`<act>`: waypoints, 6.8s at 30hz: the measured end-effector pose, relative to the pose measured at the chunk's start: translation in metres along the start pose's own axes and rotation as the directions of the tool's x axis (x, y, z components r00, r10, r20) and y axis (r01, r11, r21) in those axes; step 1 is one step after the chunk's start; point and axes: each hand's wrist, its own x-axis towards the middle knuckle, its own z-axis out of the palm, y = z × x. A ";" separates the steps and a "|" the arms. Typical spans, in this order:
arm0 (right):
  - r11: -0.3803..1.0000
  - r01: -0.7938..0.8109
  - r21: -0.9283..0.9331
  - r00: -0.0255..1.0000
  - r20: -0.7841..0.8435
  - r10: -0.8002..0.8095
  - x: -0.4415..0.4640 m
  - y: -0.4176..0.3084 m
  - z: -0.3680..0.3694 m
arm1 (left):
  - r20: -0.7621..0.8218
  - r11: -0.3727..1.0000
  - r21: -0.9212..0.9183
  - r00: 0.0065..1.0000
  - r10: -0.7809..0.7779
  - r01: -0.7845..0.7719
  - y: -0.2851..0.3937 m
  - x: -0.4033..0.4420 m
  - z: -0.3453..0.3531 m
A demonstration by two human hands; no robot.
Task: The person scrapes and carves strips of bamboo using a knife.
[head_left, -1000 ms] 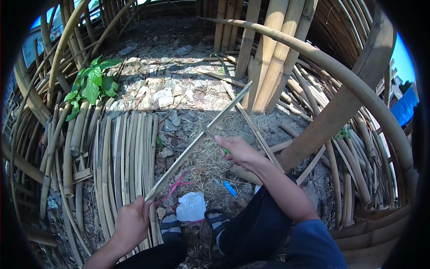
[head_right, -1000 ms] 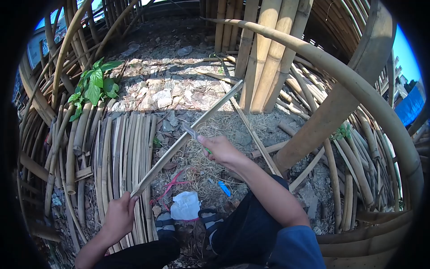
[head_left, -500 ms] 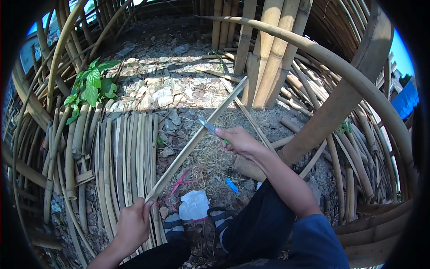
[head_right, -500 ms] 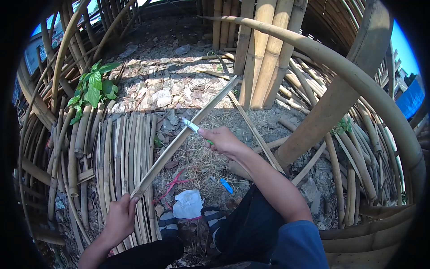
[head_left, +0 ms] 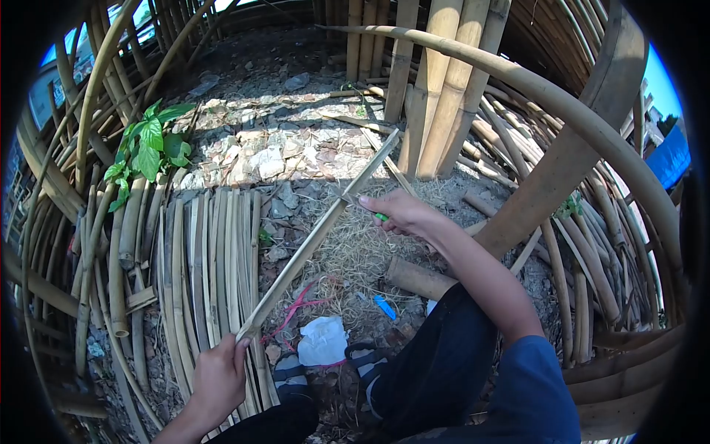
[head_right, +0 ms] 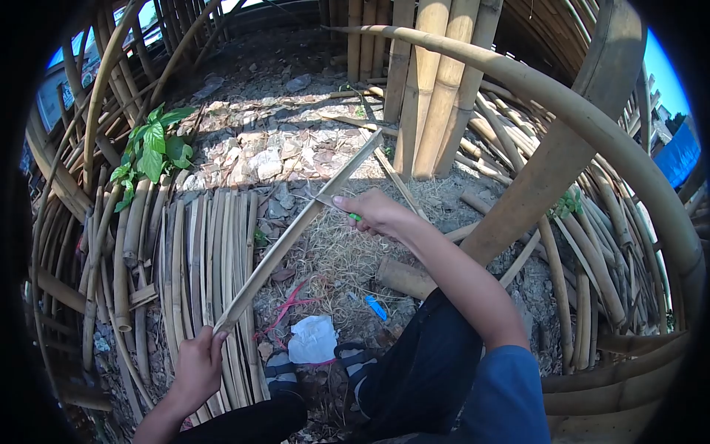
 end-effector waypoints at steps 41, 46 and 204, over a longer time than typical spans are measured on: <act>0.941 -0.049 0.336 0.945 -0.290 0.152 0.052 0.051 -0.059 | -0.025 0.998 0.049 0.999 -0.035 0.037 -0.009 0.003 -0.002; 0.921 0.117 0.372 0.948 -0.319 0.008 0.021 0.022 -0.035 | -0.053 0.997 0.064 0.998 -0.045 0.048 -0.005 0.008 0.000; 0.638 0.313 -0.704 0.574 -0.395 -0.717 -0.010 0.289 -0.037 | 0.051 0.904 0.355 0.961 -0.272 0.237 0.003 0.084 0.052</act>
